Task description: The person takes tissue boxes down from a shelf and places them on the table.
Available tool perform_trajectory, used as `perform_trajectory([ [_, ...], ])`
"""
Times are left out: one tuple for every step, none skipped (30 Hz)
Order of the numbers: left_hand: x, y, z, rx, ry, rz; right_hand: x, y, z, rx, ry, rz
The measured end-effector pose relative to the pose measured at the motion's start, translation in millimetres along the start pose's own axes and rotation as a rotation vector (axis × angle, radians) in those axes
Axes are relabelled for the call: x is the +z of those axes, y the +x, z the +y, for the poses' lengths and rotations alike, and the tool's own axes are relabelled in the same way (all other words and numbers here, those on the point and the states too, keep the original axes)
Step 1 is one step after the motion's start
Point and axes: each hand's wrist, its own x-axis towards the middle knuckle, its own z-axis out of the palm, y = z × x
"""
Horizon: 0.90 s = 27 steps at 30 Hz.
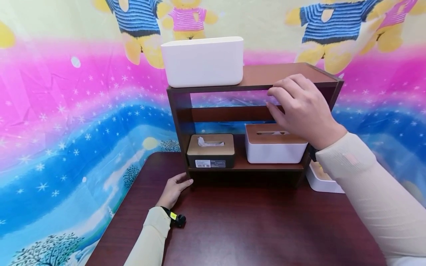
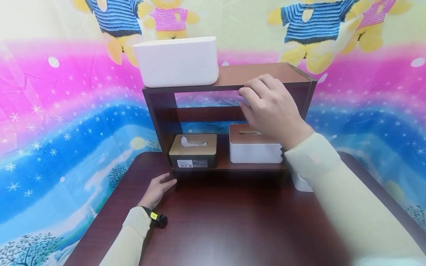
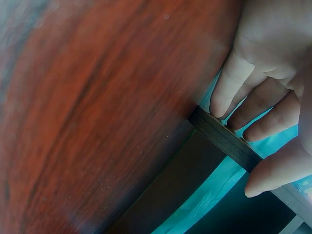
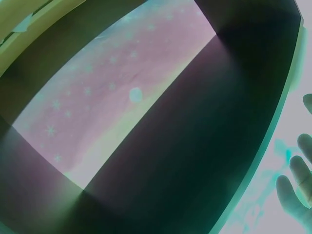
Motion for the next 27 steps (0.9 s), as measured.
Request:
perform_trajectory([
  [0.0,0.1,-0.3,-0.001,0.002,0.001,0,1,0,-0.001,-0.001,-0.001],
  [-0.1,0.1,-0.6,-0.002,0.001,0.0,0,2,0,-0.002,-0.002,-0.001],
  [-0.2,0.2,-1.0,-0.002,0.002,-0.001,1,3,0,-0.003,-0.003,-0.002],
  [-0.3,0.2,-1.4,-0.002,0.004,0.0,1,4,1,-0.003,-0.003,-0.003],
  [-0.4,0.3,-1.8,-0.002,0.005,0.0,1,5,1,-0.002,-0.005,-0.006],
  [-0.5,0.4,-2.1,-0.003,0.005,0.0,1,6,1,-0.001,-0.007,-0.01],
  [-0.6,0.4,-2.5,-0.004,0.006,0.001,1,7,1,0.001,-0.008,-0.012],
  [-0.7,0.5,-2.7,-0.002,0.005,0.001,1,8,1,0.003,-0.011,-0.015],
  [-0.8,0.7,-3.0,-0.001,0.005,0.0,1,9,2,0.005,-0.014,-0.02],
  [-0.8,0.9,-3.1,-0.001,0.004,0.001,1,10,2,0.007,-0.016,-0.024],
  [-0.7,1.2,-3.2,-0.001,0.002,0.0,2,11,2,0.009,-0.017,-0.027],
  [-0.6,1.4,-3.2,-0.001,0.0,0.0,2,12,2,0.01,-0.019,-0.031],
  [-0.5,1.5,-3.1,0.001,-0.002,-0.001,2,12,2,0.01,-0.019,-0.034],
  [-0.3,1.5,-3.1,0.002,-0.003,-0.001,3,13,2,0.009,-0.02,-0.037],
  [-0.2,1.6,-2.9,0.003,-0.005,-0.001,3,14,2,0.008,-0.02,-0.038],
  [0.0,1.5,-2.8,0.003,-0.005,0.0,4,15,1,0.007,-0.02,-0.038],
  [0.1,1.5,-2.8,0.002,-0.005,0.001,5,16,1,0.005,-0.021,-0.036],
  [0.2,1.4,-2.7,0.001,-0.005,0.0,5,17,1,0.002,-0.021,-0.032],
  [0.2,1.3,-2.9,0.001,-0.005,0.001,6,17,1,-0.001,-0.017,-0.026],
  [0.2,1.4,-3.0,-0.001,-0.007,0.0,6,18,1,-0.004,-0.014,-0.02],
  [0.1,1.5,-3.1,0.0,-0.007,-0.002,7,19,0,-0.005,-0.011,-0.015],
  [0.1,1.5,-3.3,-0.001,-0.007,-0.002,7,20,0,-0.007,-0.01,-0.011],
  [0.0,1.6,-3.7,0.0,-0.008,-0.004,7,21,0,-0.008,-0.006,-0.007],
  [-0.1,1.7,-4.0,0.001,-0.009,-0.005,7,22,0,-0.01,-0.004,-0.004],
  [-0.2,1.9,-4.3,0.001,-0.008,-0.005,7,23,0,-0.01,-0.003,-0.003],
  [-0.3,1.9,-4.5,0.001,-0.008,-0.004,8,25,0,-0.011,-0.005,-0.002],
  [-0.4,2.0,-4.8,0.002,-0.004,-0.003,8,26,-1,-0.013,-0.005,0.001],
])
